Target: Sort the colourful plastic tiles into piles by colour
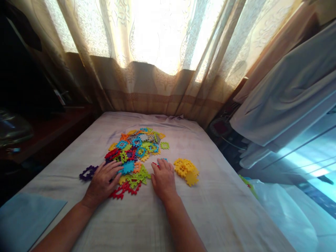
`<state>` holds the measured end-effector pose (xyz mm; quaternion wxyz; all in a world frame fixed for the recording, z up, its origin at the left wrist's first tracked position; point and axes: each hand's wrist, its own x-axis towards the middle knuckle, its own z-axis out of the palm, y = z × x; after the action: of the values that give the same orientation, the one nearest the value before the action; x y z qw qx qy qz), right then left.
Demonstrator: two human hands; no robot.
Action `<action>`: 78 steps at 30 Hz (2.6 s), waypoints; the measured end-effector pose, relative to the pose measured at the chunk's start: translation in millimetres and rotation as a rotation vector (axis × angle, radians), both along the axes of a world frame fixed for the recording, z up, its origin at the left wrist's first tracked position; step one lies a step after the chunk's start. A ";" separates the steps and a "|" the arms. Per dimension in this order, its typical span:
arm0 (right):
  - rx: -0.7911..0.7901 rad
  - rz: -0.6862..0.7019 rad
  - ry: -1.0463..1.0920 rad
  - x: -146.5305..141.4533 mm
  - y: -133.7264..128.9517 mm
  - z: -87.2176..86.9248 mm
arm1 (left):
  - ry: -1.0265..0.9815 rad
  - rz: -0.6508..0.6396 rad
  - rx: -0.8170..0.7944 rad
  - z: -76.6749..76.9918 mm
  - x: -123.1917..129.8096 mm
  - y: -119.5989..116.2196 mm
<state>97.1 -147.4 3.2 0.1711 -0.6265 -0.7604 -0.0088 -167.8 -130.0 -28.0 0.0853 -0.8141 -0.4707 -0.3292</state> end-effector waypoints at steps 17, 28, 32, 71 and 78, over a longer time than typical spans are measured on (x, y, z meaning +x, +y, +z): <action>-0.040 -0.550 -0.013 80.1 24.5 -24.2 | 0.023 -0.014 0.079 -9.0 -6.2 7.5; -0.091 -0.672 0.045 123.1 96.5 -21.0 | 0.044 -0.013 0.060 -10.7 -7.5 9.0; -0.080 -0.719 0.049 131.1 112.2 -22.5 | 0.041 -0.011 0.034 -8.8 -5.8 8.3; 0.268 0.117 0.135 -13.4 -21.5 -45.1 | -0.500 0.306 -0.076 -3.2 -36.8 -64.5; 0.346 0.111 0.153 -9.6 -21.4 -58.2 | -0.503 0.304 -0.097 -2.5 -34.3 -63.5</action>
<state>87.5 -168.8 -55.0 0.3338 -0.5436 -0.7657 -0.0825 -202.2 -193.5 -30.6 -0.0247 -0.6304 -0.6087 -0.4812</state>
